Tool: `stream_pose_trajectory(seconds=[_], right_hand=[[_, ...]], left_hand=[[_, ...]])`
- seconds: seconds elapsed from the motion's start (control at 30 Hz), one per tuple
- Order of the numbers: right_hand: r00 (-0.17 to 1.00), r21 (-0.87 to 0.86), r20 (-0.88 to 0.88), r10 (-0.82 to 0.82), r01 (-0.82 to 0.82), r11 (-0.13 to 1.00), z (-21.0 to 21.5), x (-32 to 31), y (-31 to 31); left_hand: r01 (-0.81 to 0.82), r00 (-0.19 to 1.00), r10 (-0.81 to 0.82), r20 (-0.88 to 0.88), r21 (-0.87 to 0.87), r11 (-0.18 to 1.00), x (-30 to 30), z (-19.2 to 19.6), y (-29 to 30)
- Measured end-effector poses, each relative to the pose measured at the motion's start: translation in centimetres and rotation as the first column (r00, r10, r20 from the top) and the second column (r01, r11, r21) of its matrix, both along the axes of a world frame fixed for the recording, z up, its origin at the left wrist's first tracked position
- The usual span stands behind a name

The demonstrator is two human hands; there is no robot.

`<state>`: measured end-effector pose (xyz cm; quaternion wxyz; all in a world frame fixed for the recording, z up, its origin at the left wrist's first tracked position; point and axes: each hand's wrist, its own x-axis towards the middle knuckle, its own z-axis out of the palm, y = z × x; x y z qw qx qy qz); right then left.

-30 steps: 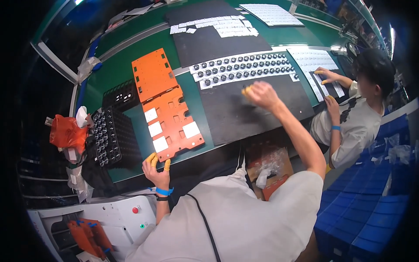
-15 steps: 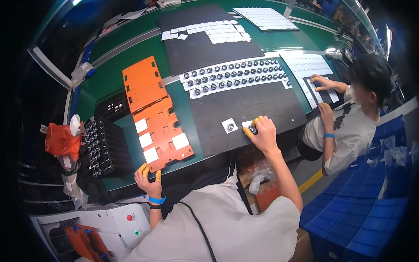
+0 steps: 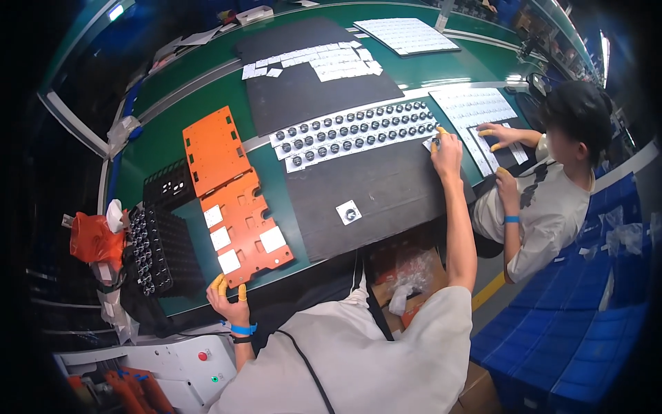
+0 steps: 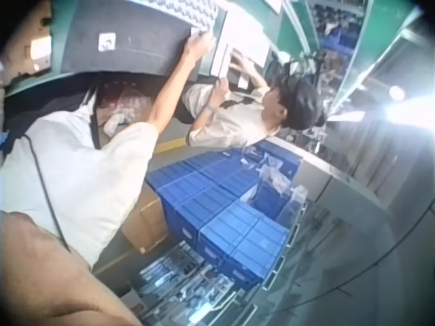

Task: Manual assembly of LED light modules into specialized fixtures and placement into storage trays.

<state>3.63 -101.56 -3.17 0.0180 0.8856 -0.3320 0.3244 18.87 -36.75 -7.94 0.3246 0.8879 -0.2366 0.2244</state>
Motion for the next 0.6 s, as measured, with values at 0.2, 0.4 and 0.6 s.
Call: stream_pose_trajectory(seconds=[0.2,0.4,0.6], right_hand=[[0.990,-0.055,-0.086,-0.110,0.106,0.993,-1.6,0.7,-2.2],[0.981,-0.010,0.004,-0.192,0.192,0.981,-2.8,1.1,-2.8],[0.970,0.230,0.086,-0.226,0.202,0.952,-3.9,1.3,-3.9]], left_hand=[[-0.002,1.000,0.002,0.018,0.018,1.000,0.1,-0.3,0.0],[-0.013,0.999,0.011,0.046,0.033,0.999,0.2,-0.7,-0.1],[-0.019,0.998,0.017,0.063,0.037,0.999,0.3,-0.9,-0.3]])
